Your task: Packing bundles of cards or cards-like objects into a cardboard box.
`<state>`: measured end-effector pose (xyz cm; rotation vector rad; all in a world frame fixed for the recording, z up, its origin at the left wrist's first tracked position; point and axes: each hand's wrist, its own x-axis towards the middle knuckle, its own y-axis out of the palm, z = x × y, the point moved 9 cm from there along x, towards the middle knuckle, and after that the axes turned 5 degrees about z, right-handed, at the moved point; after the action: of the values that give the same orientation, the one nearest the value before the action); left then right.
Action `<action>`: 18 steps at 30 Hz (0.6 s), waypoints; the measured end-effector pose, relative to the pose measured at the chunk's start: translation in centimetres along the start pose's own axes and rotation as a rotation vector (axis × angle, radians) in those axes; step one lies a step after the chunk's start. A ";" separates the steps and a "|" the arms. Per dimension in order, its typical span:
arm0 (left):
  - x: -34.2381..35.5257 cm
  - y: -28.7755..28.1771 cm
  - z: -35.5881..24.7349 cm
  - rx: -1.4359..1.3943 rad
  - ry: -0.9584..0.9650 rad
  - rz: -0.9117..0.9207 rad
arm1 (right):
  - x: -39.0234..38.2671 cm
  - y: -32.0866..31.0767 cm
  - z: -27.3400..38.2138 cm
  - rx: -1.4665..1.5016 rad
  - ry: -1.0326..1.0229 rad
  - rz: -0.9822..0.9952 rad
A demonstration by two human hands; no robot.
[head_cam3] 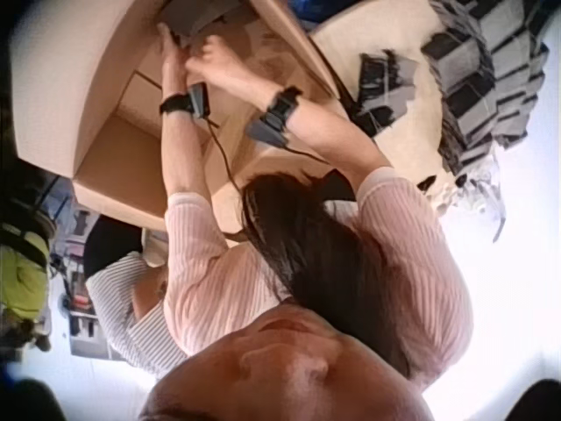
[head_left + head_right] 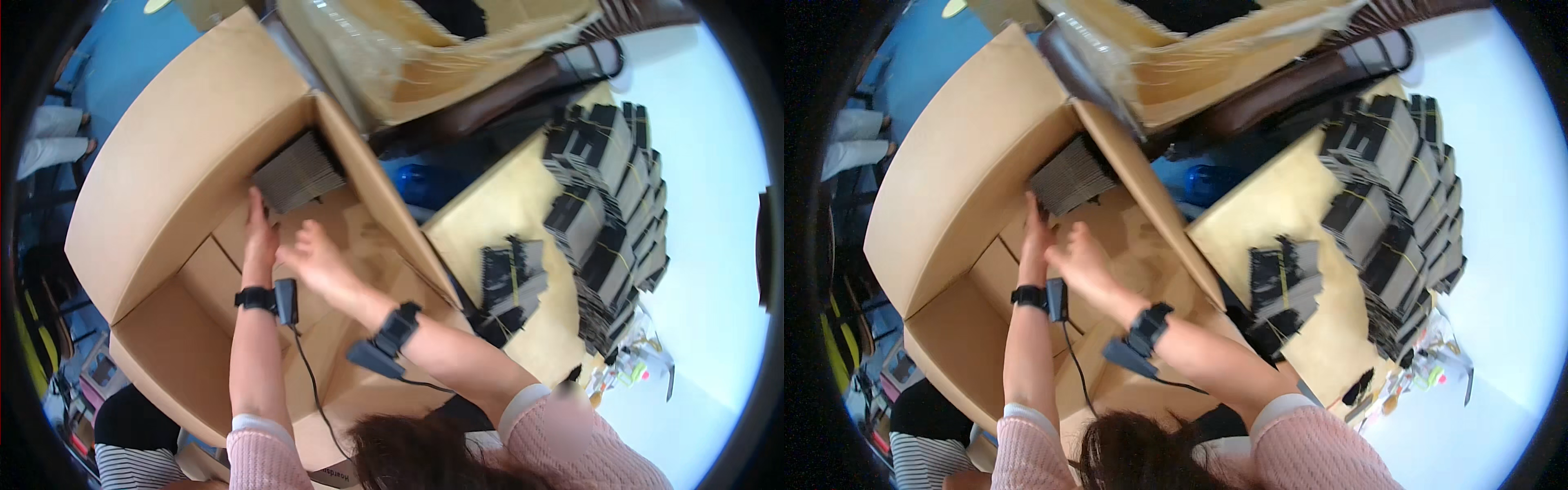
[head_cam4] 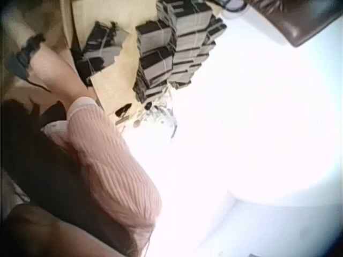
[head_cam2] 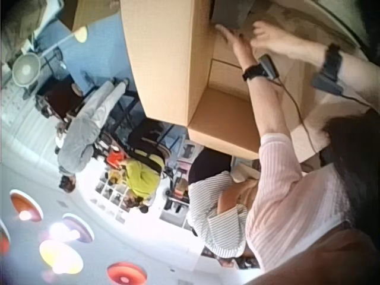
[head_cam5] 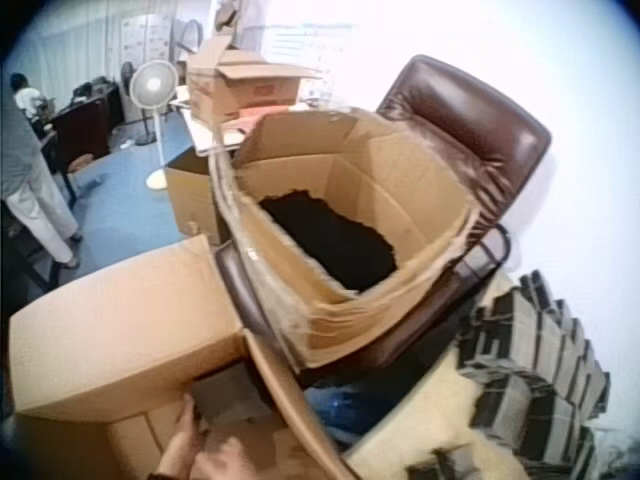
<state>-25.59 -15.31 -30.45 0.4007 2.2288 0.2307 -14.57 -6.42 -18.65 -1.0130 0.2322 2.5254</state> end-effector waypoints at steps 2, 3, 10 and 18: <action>-4.4 0.6 -1.4 0.092 0.069 -0.109 | -6.7 -1.0 4.5 0.074 -0.342 0.186; -7.2 1.1 -2.2 0.138 0.091 -0.175 | -9.9 -2.5 5.7 0.015 -0.389 0.225; -28.7 19.2 -2.6 0.708 0.524 0.413 | -26.5 -23.0 7.6 -0.630 -0.474 -0.158; -39.6 28.3 16.5 0.155 -0.642 0.788 | -23.7 -29.9 5.3 -1.149 -0.498 -0.113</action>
<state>16.77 -2.78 -4.10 1.2415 1.3766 0.2868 10.46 14.90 1.45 -0.6035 -1.4912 2.6114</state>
